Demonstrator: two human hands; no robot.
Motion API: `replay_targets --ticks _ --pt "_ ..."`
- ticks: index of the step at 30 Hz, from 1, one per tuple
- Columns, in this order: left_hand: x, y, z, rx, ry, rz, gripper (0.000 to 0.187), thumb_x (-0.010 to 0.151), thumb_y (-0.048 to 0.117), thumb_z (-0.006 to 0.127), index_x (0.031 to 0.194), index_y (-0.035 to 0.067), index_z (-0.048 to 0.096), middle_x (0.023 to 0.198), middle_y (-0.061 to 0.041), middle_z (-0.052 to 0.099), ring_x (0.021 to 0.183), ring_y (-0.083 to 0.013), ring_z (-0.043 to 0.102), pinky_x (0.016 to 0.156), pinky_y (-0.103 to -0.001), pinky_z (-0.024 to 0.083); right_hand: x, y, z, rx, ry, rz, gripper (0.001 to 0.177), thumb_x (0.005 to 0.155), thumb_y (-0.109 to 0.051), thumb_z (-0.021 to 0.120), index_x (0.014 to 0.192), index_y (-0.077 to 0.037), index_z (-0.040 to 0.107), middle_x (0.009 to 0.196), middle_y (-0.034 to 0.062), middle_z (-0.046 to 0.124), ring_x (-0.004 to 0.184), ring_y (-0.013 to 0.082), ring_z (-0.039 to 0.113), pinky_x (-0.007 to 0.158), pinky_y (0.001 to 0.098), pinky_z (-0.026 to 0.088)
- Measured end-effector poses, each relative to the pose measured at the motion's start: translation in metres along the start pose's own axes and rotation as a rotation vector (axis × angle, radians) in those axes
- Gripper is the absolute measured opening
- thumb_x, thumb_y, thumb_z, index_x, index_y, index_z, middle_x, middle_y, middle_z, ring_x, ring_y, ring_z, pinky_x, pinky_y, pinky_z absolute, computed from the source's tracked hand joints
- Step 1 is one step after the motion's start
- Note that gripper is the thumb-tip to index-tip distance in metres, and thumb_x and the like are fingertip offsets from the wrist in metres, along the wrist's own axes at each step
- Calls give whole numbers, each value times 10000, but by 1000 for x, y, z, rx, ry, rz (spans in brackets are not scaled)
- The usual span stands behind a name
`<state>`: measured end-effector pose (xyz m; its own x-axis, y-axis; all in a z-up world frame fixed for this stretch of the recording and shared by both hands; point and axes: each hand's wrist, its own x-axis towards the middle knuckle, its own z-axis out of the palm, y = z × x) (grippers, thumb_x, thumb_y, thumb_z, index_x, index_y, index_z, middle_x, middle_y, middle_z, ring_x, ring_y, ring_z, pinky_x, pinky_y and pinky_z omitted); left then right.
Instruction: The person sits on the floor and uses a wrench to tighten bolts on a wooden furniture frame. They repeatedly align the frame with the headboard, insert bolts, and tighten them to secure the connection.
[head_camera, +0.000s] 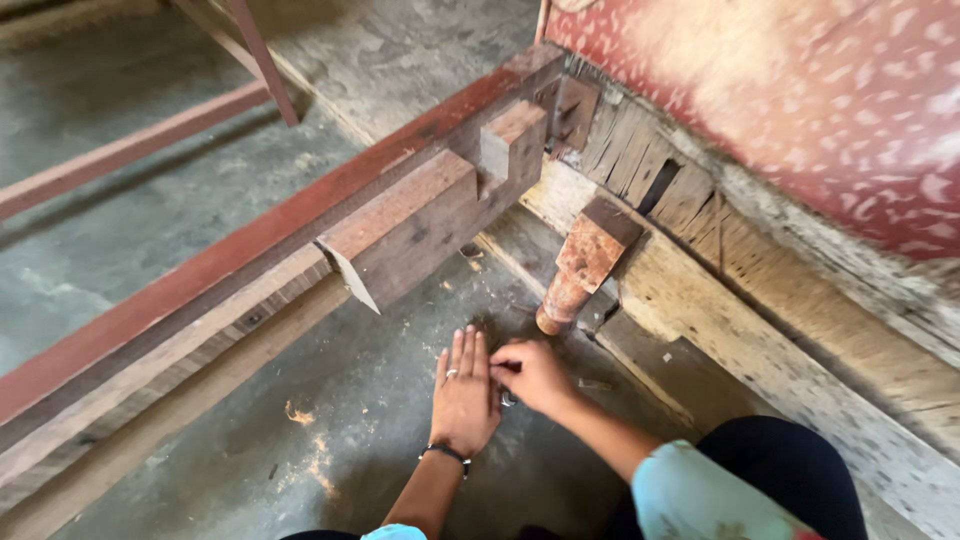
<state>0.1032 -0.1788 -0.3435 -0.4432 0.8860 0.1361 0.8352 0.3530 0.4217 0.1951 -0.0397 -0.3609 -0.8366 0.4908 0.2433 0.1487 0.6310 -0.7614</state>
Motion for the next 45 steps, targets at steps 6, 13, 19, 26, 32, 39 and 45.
replay_targets --ticks 6,13,19,26,32,39,45 --pt "20 53 -82 -37 353 216 726 891 134 565 1521 -114 302 1618 -274 310 1526 -398 273 1232 -529 200 16 -55 -70 207 174 -4 82 867 -68 776 923 -9 781 810 55 751 692 127 693 629 277 554" --pt "25 100 -185 -60 521 347 784 832 85 605 1539 -94 316 1622 -276 325 1532 -412 292 1240 -546 229 36 -151 -149 579 211 74 152 934 -113 729 1020 10 756 844 94 759 693 130 706 639 283 602" --pt "17 112 -230 -44 603 391 796 855 115 655 1553 -70 320 1645 -244 316 1553 -411 274 1245 -555 248 33 -207 -182 730 173 14 190 972 -126 683 1065 35 721 910 116 749 776 168 726 720 318 640" --pt "13 118 -235 -12 624 370 814 863 133 675 1567 -58 314 1668 -218 292 1570 -392 253 1262 -557 228 29 -225 -181 735 138 -8 188 984 -134 675 1075 26 712 934 101 752 822 158 732 762 296 626" --pt "16 115 -232 13 622 350 832 865 135 687 1567 -79 294 1668 -229 272 1575 -402 209 1260 -583 196 33 -224 -178 724 157 -11 166 1004 -149 670 1066 3 695 945 58 730 826 146 732 759 283 620" --pt "12 112 -234 44 610 307 852 838 135 697 1559 -82 298 1658 -236 275 1570 -397 206 1256 -575 190 30 -228 -176 717 154 -33 170 997 -140 679 1077 8 704 953 73 740 829 139 727 760 292 628" --pt "11 110 -233 67 617 288 845 848 141 696 1560 -87 303 1662 -240 274 1569 -391 205 1257 -568 189 29 -231 -177 691 165 -28 177 970 -105 690 1096 18 707 964 99 762 825 149 737 750 298 638"
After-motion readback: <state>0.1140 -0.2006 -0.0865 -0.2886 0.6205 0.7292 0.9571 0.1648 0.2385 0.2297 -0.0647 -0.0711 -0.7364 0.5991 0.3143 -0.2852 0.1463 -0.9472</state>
